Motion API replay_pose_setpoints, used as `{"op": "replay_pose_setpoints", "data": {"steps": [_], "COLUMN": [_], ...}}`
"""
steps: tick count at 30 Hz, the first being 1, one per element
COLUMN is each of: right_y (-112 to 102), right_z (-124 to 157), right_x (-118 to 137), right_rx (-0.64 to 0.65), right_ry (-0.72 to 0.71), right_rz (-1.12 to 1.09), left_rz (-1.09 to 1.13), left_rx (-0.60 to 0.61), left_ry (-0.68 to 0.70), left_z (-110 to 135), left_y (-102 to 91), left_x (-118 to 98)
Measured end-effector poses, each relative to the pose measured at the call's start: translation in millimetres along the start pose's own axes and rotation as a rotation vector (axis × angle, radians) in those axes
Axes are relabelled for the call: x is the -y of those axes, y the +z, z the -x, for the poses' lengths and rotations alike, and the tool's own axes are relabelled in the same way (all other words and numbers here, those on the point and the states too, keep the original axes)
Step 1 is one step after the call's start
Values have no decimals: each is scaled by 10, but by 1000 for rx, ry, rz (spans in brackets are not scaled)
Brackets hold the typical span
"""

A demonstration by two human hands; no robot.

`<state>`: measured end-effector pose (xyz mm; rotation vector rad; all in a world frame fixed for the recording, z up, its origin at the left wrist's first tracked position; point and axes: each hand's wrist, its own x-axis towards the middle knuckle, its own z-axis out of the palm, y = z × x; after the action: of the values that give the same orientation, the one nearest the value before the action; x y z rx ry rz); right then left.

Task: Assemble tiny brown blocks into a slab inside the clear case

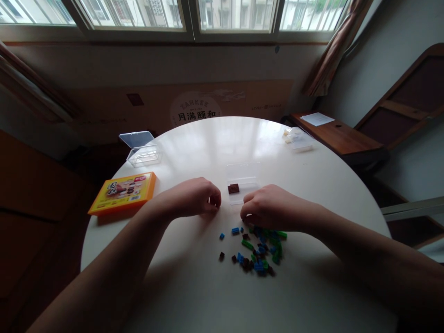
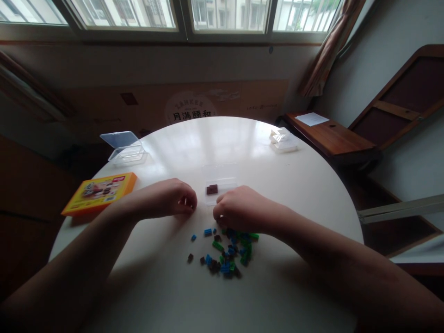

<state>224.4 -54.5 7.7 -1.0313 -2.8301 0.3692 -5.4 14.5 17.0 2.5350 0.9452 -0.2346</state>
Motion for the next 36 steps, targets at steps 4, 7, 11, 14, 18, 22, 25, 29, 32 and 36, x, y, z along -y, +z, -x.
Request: {"op": "replay_pose_setpoints", "data": {"steps": [4, 7, 11, 14, 18, 22, 25, 29, 32, 36], "right_y": [26, 35, 11, -11, -4, -6, -49, -88, -58, 2], "right_z": [-2, -2, -8, -12, -8, 15, 46, 60, 27, -51], "right_x": [6, 6, 9, 10, 9, -13, -70, -189, -270, -326], "right_rx": [0, -5, 5, 27, 37, 5, -130, -300, -296, -208], "right_ry": [-3, -5, -14, -40, -60, -76, -20, 210, 304, 363], "right_rz": [15, 11, -11, -18, 18, 49, 29, 60, 64, 29], "left_rz": [5, 15, 14, 8, 5, 11, 20, 22, -4, -47], "left_rx": [-10, -17, -27, -44, -50, -54, -59, -87, -123, -194], "left_ry": [-6, -3, 8, 25, 29, 33, 41, 32, 5, -28], "left_z": [-10, -16, -18, -18, -22, -25, -19, 2, 13, -11], "left_y": [12, 22, 29, 28, 29, 36, 36, 2, -34, -31], "left_x": [35, 59, 62, 54, 54, 74, 93, 82, 51, 25]}}
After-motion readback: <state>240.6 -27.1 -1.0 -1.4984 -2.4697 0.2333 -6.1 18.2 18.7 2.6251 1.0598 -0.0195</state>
